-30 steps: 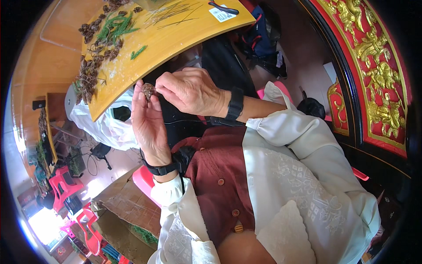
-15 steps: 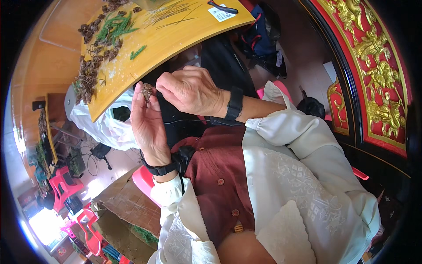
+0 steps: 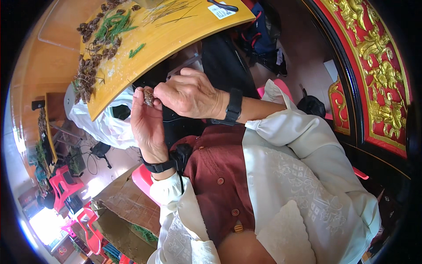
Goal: Manually trimming green plant sprigs and processing dried plant materials on a work surface.
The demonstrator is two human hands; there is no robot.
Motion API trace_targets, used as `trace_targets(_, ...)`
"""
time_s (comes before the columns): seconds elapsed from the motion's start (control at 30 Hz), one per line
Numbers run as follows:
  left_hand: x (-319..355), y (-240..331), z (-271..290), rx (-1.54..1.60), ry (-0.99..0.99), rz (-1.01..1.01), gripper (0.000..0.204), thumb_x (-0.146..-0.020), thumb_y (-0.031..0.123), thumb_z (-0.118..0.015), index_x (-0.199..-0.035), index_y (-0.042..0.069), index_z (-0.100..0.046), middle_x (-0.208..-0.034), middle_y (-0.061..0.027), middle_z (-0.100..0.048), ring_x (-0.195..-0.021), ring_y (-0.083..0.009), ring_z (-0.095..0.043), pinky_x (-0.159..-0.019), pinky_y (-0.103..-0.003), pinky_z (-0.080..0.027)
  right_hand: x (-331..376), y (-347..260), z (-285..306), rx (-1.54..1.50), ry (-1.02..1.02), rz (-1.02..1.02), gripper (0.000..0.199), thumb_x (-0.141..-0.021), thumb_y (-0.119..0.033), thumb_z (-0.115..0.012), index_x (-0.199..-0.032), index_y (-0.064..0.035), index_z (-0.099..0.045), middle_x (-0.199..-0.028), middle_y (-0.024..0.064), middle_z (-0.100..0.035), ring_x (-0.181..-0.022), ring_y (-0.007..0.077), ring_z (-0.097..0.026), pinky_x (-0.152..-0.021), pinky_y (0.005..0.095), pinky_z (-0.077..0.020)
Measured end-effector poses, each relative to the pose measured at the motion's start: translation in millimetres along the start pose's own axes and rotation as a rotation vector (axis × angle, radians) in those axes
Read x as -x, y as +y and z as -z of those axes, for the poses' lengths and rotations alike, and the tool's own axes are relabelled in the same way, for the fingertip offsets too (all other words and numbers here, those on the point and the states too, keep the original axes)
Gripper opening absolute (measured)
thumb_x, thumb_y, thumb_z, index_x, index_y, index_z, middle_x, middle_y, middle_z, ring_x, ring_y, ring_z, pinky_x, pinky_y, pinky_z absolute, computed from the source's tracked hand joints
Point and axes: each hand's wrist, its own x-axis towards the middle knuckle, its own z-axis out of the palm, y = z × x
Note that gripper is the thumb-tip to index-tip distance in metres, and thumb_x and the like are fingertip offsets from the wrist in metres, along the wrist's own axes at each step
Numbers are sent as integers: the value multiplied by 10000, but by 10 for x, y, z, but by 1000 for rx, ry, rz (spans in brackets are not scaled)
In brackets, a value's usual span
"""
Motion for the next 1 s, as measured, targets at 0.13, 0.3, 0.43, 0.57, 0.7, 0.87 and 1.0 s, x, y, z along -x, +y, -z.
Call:
trace_targets(0.13, 7, 3, -14, 108, 17, 56, 168, -932, 120, -523, -1046, 12, -583, -969, -94, -624, -903, -170, -593, -772, -269, -479, 12, -37, -7, -51, 5, -76, 149, -770, -122, -663, -768, -105, -514, -598, -5, -550, -536, 154, -561, -508, 273, -376)
trace_targets(0.3, 2, 4, 42, 257, 21, 149, 166, -930, 118, -523, -1045, 14, -582, -991, -110, -621, -920, -192, -590, -809, -298, -467, 35, -48, -33, -144, -28, -171, 127, -782, -104, -645, -777, -89, -519, -623, 34, -578, -569, 209, -591, -496, 315, -419)
trace_targets(0.43, -14, 11, 46, 296, 11, 195, 171, -932, 125, -520, -1053, 17, -576, -1016, -121, -620, -922, -209, -587, -814, -317, -466, 32, -26, -49, -270, -31, -256, 101, -797, -80, -621, -791, -63, -522, -649, 69, -596, -603, 258, -609, -514, 344, -457)
trace_targets(0.57, -26, 60, 81, 306, 4, 235, 178, -933, 127, -519, -1063, 15, -566, -1019, -126, -617, -917, -220, -584, -806, -333, -470, -5, -37, -30, -381, -27, -332, 78, -812, -59, -597, -807, -38, -522, -676, 91, -612, -632, 276, -625, -541, 343, -479)
trace_targets(0.7, -17, 65, 73, 339, -16, 262, 187, -931, 124, -521, -1071, 4, -558, -1007, -128, -612, -911, -231, -583, -792, -344, -475, -20, -10, -23, -499, -49, -398, 65, -824, -53, -583, -820, -22, -526, -695, 102, -622, -653, 267, -639, -561, 326, -488)
trace_targets(0.87, -23, 66, 63, 376, 40, 267, 188, -931, 119, -520, -1071, -2, -556, -1002, -134, -606, -911, -238, -583, -786, -354, -480, -61, 67, -11, -654, -77, -461, 56, -835, -62, -571, -828, -15, -540, -706, 102, -627, -669, 241, -648, -584, 308, -491)
trace_targets(1.0, -2, 49, 8, 337, 18, 242, 188, -931, 114, -519, -1072, -4, -558, -1005, -142, -604, -912, -250, -583, -777, -349, -485, -92, 99, 35, -600, -102, -431, 54, -836, -68, -569, -838, -17, -552, -714, 103, -629, -675, 234, -649, -598, 307, -494)
